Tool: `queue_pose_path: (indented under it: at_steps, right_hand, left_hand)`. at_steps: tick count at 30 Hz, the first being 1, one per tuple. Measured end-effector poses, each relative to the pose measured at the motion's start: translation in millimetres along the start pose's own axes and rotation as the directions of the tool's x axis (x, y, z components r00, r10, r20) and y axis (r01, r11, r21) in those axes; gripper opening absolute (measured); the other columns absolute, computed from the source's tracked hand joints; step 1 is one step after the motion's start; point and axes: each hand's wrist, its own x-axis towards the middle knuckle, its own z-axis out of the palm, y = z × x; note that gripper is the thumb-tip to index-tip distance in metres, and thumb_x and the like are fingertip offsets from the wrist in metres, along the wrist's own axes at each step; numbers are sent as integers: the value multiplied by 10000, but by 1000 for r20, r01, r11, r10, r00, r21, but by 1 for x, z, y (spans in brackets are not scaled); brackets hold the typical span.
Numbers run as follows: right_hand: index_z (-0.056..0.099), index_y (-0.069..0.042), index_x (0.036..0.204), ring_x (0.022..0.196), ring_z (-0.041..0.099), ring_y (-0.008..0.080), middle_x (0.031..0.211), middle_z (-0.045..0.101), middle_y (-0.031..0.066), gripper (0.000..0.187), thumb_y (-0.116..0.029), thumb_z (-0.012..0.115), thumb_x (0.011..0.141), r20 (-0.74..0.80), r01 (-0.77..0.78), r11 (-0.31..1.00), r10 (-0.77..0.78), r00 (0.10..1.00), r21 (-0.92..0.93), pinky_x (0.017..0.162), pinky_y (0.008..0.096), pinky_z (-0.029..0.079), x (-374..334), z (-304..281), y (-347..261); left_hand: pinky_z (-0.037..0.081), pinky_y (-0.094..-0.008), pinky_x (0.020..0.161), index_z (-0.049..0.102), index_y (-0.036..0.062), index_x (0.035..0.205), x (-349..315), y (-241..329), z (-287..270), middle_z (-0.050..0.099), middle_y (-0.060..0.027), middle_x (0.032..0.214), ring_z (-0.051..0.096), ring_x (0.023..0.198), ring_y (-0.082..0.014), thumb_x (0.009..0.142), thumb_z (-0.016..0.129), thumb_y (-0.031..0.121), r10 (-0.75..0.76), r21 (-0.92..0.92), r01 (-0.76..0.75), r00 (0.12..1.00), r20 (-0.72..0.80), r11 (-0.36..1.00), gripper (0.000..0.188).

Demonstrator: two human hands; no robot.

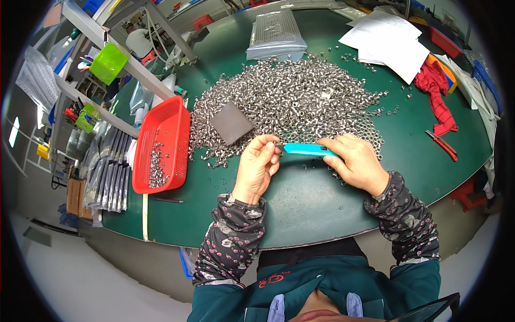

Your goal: Sorting and inspecting small metal hardware components at a manufacturing workbench.

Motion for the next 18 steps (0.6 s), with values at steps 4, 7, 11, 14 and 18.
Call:
queue_pose_path:
  at_steps: [4, 7, 11, 14, 18]
  right_hand:
    - [562, -76, 1019, 674, 505, 241, 706, 506, 78, 280, -193, 573, 765, 5, -16, 1000, 16, 1000, -18, 600, 352, 413, 1, 0, -1]
    - [563, -83, 1020, 660, 492, 233, 689, 482, 70, 278, -183, 578, 761, -30, 9, 999, -10, 1000, -45, 594, 345, 411, 2, 1, -1]
    - [562, -85, 1022, 659, 481, 229, 689, 470, 65, 284, -178, 583, 755, -47, 32, 995, -36, 998, -94, 589, 343, 406, 3, -1, -3]
    - [561, -85, 1022, 656, 471, 227, 688, 460, 65, 291, -175, 588, 747, -59, 42, 991, -50, 997, -127, 584, 341, 399, 3, -1, -3]
    - [559, -78, 1027, 642, 448, 224, 681, 442, 63, 320, -160, 607, 722, -76, 74, 984, -87, 993, -162, 575, 336, 384, 4, -2, -4]
  left_hand:
    - [345, -163, 434, 529, 30, 961, 0, 0, 0, 531, -14, 752, 453, 596, -59, 865, 522, 138, -16, -1, 16, 1000, -18, 1000, 144]
    - [341, -159, 434, 529, 28, 957, -1, 0, 1, 531, -13, 728, 455, 575, -58, 864, 527, 150, -20, 6, 20, 998, -57, 1000, 153]
    - [339, -162, 434, 531, 30, 940, -2, 1, 3, 530, -12, 704, 453, 552, -60, 864, 528, 172, -23, 21, 25, 996, -84, 999, 162]
    - [338, -165, 432, 532, 31, 929, -2, 0, 3, 527, -11, 689, 452, 545, -60, 865, 528, 182, -14, 41, 17, 996, -86, 999, 164]
    - [337, -166, 429, 532, 33, 918, -2, -1, 2, 524, -9, 675, 451, 537, -60, 864, 530, 189, -1, 75, 8, 995, -103, 997, 166]
